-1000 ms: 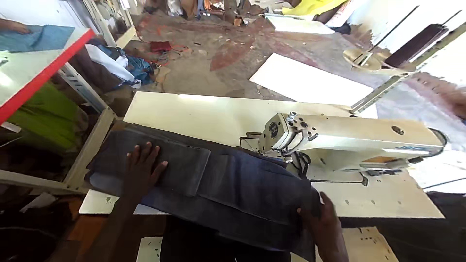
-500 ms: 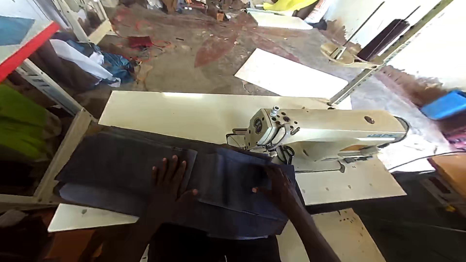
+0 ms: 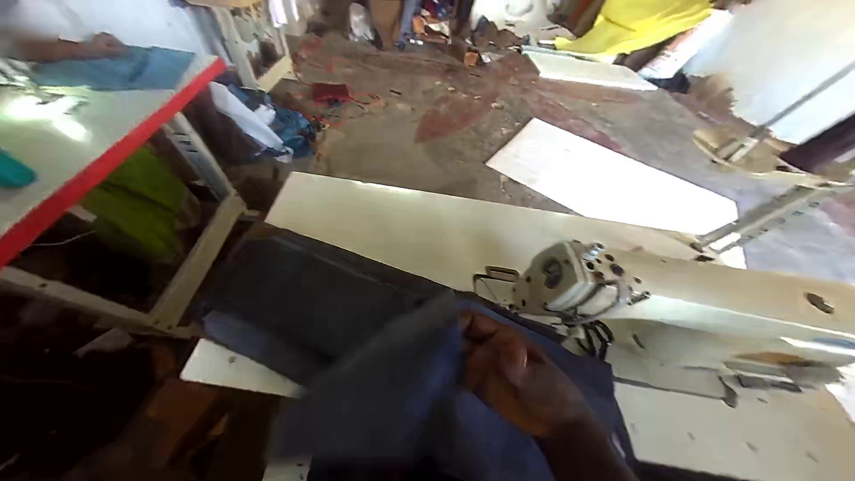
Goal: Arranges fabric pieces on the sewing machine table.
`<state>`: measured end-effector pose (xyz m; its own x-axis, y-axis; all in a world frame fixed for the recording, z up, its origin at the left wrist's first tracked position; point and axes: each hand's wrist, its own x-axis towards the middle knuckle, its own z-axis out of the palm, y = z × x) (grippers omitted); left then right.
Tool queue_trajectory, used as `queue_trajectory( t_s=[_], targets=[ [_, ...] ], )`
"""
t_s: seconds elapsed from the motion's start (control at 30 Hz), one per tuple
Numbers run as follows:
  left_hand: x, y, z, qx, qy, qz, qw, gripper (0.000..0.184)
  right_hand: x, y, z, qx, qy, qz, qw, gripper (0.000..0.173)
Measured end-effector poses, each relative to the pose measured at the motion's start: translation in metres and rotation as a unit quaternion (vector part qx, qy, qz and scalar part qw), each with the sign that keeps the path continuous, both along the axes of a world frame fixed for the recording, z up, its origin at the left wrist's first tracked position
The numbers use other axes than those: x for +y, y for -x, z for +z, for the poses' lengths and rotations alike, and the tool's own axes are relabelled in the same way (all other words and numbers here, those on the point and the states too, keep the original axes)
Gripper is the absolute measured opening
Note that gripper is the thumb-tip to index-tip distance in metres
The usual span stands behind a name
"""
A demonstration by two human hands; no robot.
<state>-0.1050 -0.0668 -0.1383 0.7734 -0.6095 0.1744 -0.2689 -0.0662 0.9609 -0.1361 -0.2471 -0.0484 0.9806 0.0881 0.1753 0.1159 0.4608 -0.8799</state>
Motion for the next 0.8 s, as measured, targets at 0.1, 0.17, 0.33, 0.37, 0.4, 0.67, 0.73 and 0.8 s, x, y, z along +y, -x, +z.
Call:
queue_trajectory(
  t_s=[0.1,0.17,0.33,0.37,0.4,0.67,0.73,0.8],
  targets=[
    [-0.001,-0.094,0.009,0.069,0.241,0.203,0.947,0.02,0.02,-0.055,-0.009,-0.041,0.109,-0.087,0.989,0.037],
    [0.029,-0.145,0.007,0.156,0.199,0.279,0.926,0.033,0.027,-0.073,-0.035,0.023,0.248,-0.219,0.943,0.027],
    [0.098,-0.219,-0.04,0.212,0.142,0.314,0.914,0.077,0.048,-0.06,-0.101,0.169,0.205,-0.357,0.895,0.066],
    [0.103,-0.222,-0.043,0.212,0.14,0.31,0.916,0.079,0.054,-0.055,-0.105,0.185,0.162,-0.382,0.891,0.07],
    [0.105,-0.223,-0.045,0.207,0.137,0.303,0.92,0.08,0.059,-0.051,-0.105,0.203,0.121,-0.396,0.887,0.071],
    [0.091,-0.212,-0.051,0.125,0.113,0.302,0.938,0.094,0.057,-0.093,-0.081,0.336,0.078,-0.22,0.913,0.047],
    [0.094,-0.2,-0.05,0.1,0.145,0.338,0.924,0.085,0.061,-0.11,-0.07,0.286,0.103,-0.239,0.922,0.042],
    [0.097,-0.177,-0.046,0.048,0.179,0.39,0.902,0.068,0.065,-0.124,-0.046,0.244,0.119,-0.241,0.932,0.042]
  ],
)
